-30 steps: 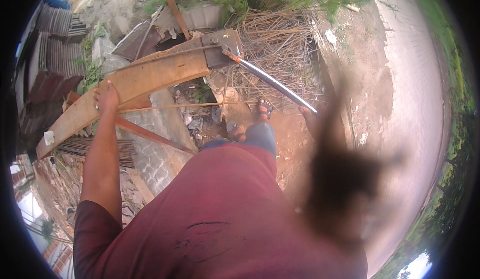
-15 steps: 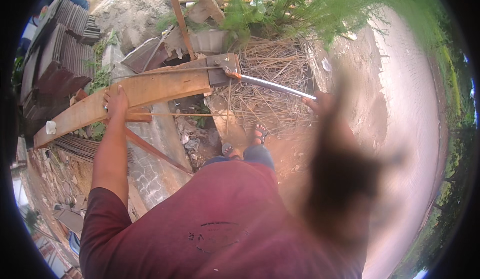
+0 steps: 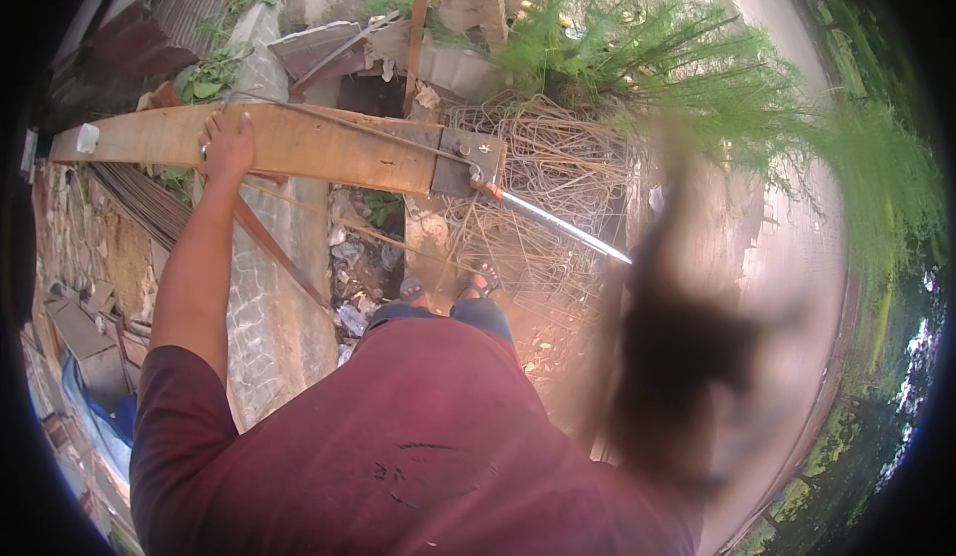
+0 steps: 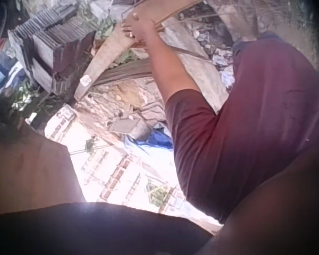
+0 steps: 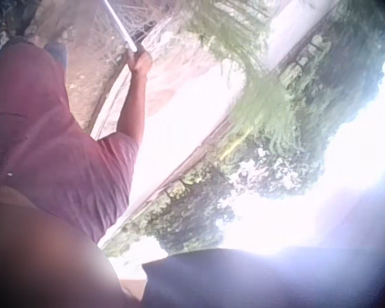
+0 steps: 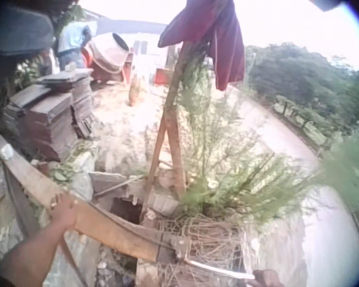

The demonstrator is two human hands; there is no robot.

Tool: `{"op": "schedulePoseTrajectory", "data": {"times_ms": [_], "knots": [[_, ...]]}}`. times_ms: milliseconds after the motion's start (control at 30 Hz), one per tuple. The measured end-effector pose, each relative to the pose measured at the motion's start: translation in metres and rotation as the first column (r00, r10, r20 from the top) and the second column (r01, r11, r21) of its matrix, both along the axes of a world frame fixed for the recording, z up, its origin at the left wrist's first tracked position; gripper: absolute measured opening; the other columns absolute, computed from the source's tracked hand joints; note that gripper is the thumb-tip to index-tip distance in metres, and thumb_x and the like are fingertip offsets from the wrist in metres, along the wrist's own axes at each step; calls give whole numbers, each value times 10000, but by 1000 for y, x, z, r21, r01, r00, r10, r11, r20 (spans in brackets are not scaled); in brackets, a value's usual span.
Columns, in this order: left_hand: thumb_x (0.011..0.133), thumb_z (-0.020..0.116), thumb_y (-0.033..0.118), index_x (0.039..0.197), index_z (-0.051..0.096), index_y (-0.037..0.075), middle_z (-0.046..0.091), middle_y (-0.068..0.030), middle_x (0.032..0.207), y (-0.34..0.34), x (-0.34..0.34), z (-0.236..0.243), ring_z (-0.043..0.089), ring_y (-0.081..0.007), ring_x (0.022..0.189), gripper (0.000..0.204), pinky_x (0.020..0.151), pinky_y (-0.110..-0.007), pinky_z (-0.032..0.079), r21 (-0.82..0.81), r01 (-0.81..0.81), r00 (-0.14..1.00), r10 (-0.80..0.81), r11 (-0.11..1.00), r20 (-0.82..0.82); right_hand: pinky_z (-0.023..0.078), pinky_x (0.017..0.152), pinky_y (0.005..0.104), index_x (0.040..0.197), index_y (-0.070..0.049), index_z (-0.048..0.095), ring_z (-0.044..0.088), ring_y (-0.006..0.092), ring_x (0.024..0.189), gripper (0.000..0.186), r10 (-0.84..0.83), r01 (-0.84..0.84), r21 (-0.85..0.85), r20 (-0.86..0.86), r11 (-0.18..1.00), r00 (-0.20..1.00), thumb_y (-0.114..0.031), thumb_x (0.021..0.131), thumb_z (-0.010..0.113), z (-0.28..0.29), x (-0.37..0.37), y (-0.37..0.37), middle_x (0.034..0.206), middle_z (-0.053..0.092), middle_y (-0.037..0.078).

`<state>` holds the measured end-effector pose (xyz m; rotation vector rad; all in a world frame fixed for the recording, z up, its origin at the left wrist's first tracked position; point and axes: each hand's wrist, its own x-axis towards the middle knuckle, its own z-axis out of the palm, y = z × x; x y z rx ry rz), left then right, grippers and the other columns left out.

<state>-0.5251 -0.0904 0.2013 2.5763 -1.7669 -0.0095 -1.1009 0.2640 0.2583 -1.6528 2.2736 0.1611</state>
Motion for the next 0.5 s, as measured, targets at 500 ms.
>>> {"op": "schedulePoseTrajectory", "data": {"times_ms": [500], "knots": [[901,298,618,1474,164,137,137,-45,1544,-3,11,-11,149,-276,1411,760,1027,-643,235,5,-6,1000,6,1000,30,402,507,386,688,-38,527,515,325,533,626,268,-228,-179,249,957,931,-658,771,560,-46,-69,-54,557,485,135]]}}
